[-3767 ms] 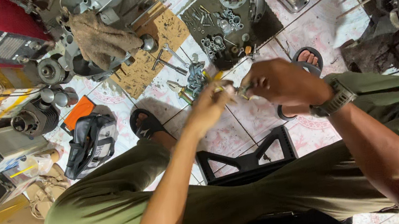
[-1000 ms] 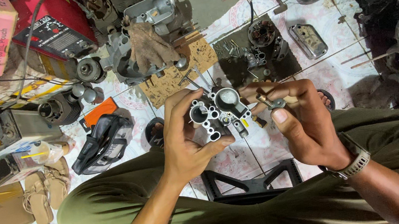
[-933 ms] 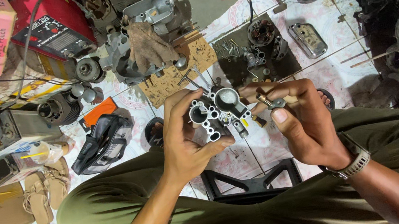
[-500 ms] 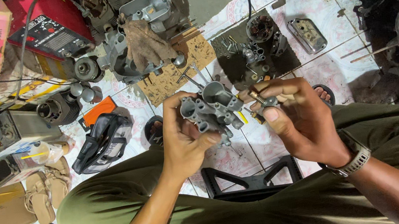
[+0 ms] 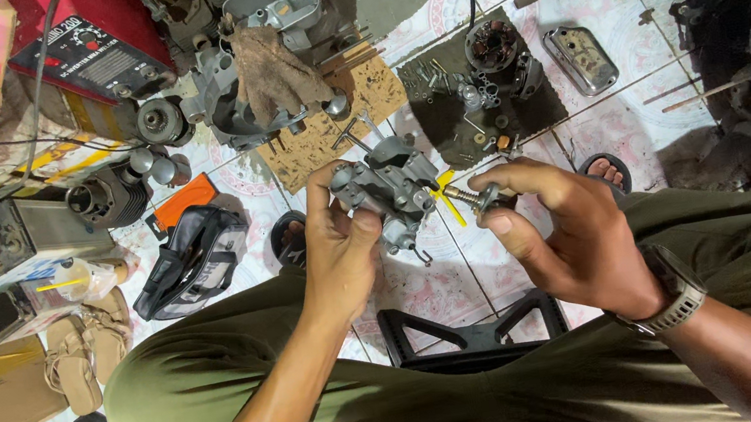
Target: The person assembles a small engine component, inserting a screw into a metal part and tightening it with a screwdriver. The person then picks up a larger engine block and continues to tighten screws into it using the same screwdriver.
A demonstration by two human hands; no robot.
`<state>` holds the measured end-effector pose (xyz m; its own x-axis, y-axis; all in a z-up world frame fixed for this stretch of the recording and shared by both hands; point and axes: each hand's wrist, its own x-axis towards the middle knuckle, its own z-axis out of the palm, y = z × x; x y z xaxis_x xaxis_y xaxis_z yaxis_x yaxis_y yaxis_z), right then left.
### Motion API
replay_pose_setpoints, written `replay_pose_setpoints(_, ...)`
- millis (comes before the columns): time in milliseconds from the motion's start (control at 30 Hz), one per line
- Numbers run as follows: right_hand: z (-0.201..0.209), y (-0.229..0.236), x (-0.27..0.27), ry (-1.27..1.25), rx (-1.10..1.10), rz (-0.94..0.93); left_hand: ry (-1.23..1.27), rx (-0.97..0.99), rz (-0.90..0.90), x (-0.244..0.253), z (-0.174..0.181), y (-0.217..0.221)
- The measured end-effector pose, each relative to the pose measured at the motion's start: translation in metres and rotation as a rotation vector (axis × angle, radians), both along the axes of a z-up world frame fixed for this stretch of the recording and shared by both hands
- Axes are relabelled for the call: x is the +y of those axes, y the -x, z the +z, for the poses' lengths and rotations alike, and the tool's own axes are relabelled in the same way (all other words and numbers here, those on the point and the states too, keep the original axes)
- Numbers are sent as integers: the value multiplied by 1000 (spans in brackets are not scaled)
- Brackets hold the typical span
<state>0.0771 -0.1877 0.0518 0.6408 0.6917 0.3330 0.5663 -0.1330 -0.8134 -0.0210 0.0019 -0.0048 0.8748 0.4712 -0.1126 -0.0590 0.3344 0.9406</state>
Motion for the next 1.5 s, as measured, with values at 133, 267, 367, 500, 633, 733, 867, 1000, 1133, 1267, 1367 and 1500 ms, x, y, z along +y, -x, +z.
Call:
replay_pose_setpoints(133, 2, 0, 1, 31, -35, -4, 21, -2, 41, 0, -2, -2)
replay_pose_setpoints(267, 1, 0, 1, 30, -53, -8, 175, -39, 59, -2, -7, -1)
replay_pose_setpoints(367, 2, 1, 1, 0, -44, 3, 266, 134, 22, 0, 0, 2)
replay_pose_setpoints(500, 3, 2, 1, 0, -28, 20, 351, 446, -52, 1, 19, 1)
replay_pose_setpoints(633, 4, 5, 1, 32, 31, 8, 512, 148, -5, -7, 2, -3)
replay_pose_setpoints(733, 3, 5, 1, 26, 41, 15, 559, 404, 22, -9, 14, -8)
replay_pose_setpoints(867, 4, 5, 0, 55, 36, 0, 634, 418, -15, -11, 13, -9)
replay_pose_setpoints(1000, 6, 6, 1, 84, 60, -10, 660, 455, 6, -13, 7, -8)
replay_pose_setpoints(1133, 7, 5, 2, 59, 61, 6, 618, 494, -16, -13, 13, -9)
replay_pose_setpoints(1267, 5, 3, 3, 59, 59, 34, 518, 371, -15, -10, 12, -5)
replay_pose_setpoints(1367, 2, 3, 3, 83, 36, 39, 470, 155, -10, -8, 5, -3)
replay_pose_setpoints(1500, 2, 1, 4, 93, -38, 19, -68, 94, 35, 0, 8, 1)
